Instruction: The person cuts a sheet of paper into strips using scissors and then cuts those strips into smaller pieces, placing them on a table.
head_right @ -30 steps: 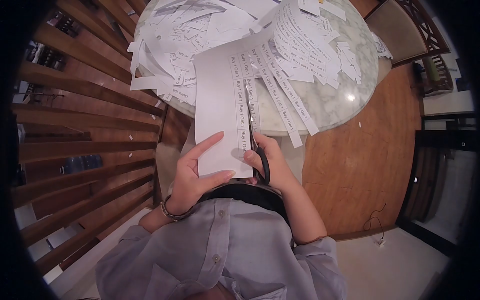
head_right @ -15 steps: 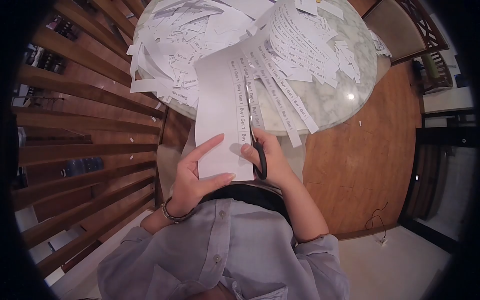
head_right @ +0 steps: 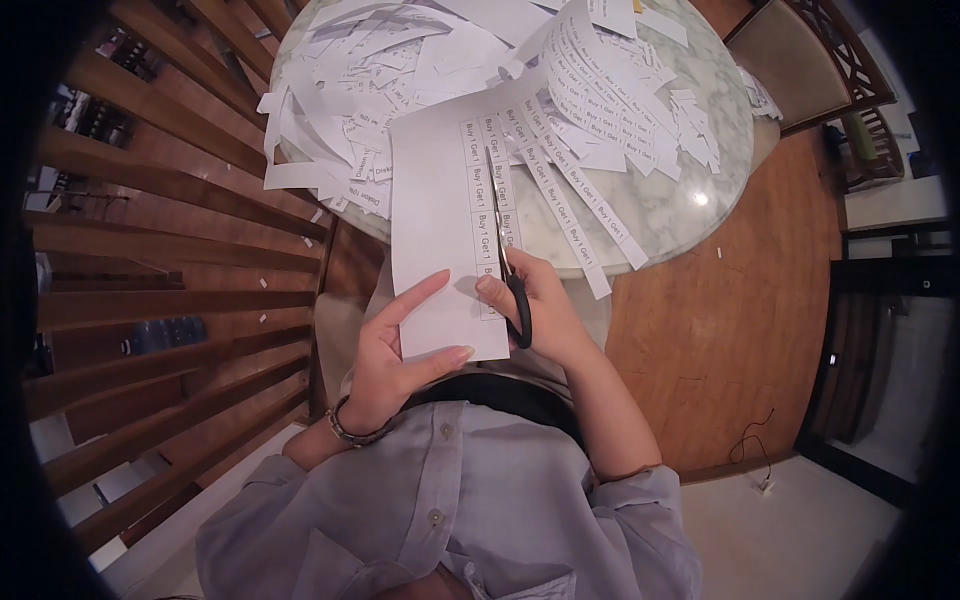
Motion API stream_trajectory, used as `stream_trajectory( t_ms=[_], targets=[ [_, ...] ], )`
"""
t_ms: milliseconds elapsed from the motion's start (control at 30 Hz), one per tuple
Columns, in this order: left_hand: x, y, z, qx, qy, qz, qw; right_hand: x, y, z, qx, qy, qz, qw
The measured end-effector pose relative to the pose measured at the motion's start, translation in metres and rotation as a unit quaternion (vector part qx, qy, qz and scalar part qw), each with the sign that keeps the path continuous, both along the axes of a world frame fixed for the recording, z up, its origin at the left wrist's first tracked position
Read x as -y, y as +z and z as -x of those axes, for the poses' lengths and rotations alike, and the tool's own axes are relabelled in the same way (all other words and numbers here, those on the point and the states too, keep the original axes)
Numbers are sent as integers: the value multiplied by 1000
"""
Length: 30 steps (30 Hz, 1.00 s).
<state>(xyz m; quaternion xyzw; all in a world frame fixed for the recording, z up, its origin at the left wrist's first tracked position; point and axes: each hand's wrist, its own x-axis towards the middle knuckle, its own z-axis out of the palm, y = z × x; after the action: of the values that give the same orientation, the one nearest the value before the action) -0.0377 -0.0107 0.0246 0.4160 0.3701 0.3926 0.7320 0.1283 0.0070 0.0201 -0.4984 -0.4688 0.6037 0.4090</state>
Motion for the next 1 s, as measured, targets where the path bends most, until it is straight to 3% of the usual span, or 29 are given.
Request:
stream_trajectory(
  t_ms=[400,700,800,867,1000],
  targets=[
    [0,-2,3,-16,-33,-62,997,-14,7,-11,-8,18,-39,999],
    [0,0,3,-13,-23,-64,998,-15,17,-7,-16,15,30,999],
    [1,2,3,-12,-24,-59,998,-16,13,-7,-4,23,1,1000],
    [2,3,3,-18,-28,-56,998,-18,5,-7,7,-10,-70,997],
    [5,3,0,-14,-33,-64,997,-21,-5,-6,50,-71,-86,993]
  ],
)
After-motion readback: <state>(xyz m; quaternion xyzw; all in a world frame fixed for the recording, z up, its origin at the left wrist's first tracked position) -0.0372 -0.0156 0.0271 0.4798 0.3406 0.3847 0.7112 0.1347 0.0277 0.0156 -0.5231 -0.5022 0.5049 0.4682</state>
